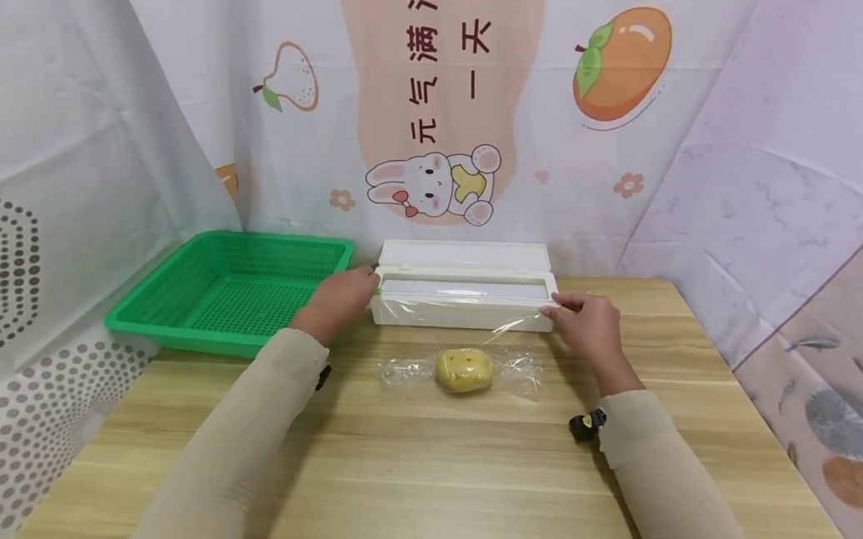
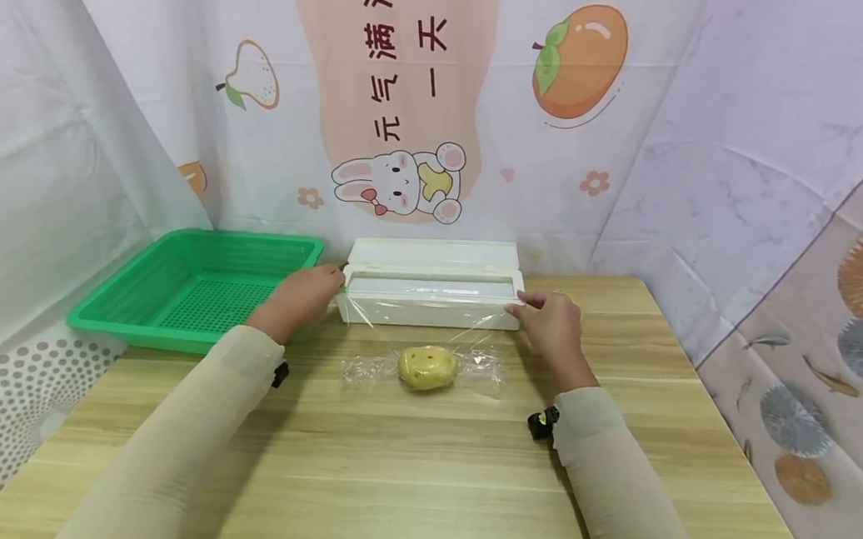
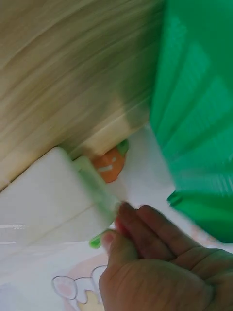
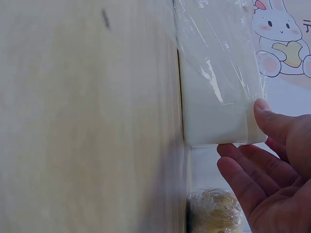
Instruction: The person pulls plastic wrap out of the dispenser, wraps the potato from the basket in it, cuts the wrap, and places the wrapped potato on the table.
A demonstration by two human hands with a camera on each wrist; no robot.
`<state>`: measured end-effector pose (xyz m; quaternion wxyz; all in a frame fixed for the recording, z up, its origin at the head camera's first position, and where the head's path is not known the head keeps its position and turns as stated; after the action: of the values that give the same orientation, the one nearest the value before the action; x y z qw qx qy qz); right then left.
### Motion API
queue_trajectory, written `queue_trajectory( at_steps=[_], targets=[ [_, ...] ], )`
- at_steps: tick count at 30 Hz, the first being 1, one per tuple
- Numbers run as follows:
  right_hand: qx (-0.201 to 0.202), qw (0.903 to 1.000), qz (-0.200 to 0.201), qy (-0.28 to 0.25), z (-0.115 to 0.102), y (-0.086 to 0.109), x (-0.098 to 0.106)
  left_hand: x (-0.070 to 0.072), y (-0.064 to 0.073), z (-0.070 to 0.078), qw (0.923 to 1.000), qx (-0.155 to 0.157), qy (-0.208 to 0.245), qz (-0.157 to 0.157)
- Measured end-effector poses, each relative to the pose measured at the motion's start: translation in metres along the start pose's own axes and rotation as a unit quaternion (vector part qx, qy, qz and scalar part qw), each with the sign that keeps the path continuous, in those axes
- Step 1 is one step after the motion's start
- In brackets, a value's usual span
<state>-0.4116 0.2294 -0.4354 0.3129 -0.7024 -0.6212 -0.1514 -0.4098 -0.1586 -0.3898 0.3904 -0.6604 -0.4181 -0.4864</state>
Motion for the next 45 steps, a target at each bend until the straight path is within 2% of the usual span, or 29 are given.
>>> queue_trajectory(
  at_steps=[7, 11, 16, 21, 26, 34, 41, 45],
  targets=[
    [-0.002, 1.0000, -0.005, -0.001, -0.001, -0.001, -0.001, 0.000, 0.002, -0.005, 0.9999, -0.007, 0.008, 0.006],
    [0.000, 1.0000, -0.004, 0.001, -0.001, -0.001, -0.001, 0.003, 0.002, -0.007, 0.9995, 0.005, 0.032, 0.008],
    [0.004, 1.0000, -0.002, 0.008, 0.000, 0.000, -0.001, 0.009, 0.004, -0.003, 0.9978, 0.017, 0.051, 0.041],
    [0.010, 0.9999, -0.004, 0.010, 0.001, -0.001, -0.001, 0.014, 0.001, 0.006, 0.9968, 0.027, 0.044, 0.060],
    [0.036, 0.9989, 0.008, 0.027, -0.005, 0.000, 0.000, 0.016, -0.001, 0.009, 0.9963, 0.027, 0.035, 0.074],
    [0.084, 0.9954, 0.030, 0.033, -0.017, 0.001, 0.001, 0.022, 0.006, 0.013, 0.9891, -0.005, 0.035, 0.143],
    [0.144, 0.9878, 0.032, 0.050, -0.025, 0.002, 0.003, 0.025, 0.012, 0.013, 0.9848, -0.013, 0.045, 0.167],
    [0.159, 0.9862, 0.025, 0.040, -0.030, 0.007, 0.008, 0.027, 0.019, 0.013, 0.9820, -0.022, 0.050, 0.181]
  ],
)
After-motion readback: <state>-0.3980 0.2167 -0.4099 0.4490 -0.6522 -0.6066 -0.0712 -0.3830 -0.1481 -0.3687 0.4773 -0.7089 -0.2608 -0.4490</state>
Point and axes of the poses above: each hand's wrist, its own y-axis away from the middle knuckle, its own x-axis out of the back of the hand, z = x × y, the point moved 8 cm from there along -y, towards the middle knuckle, and after that the axes turned 4 degrees about x, right-handed, at the moved point
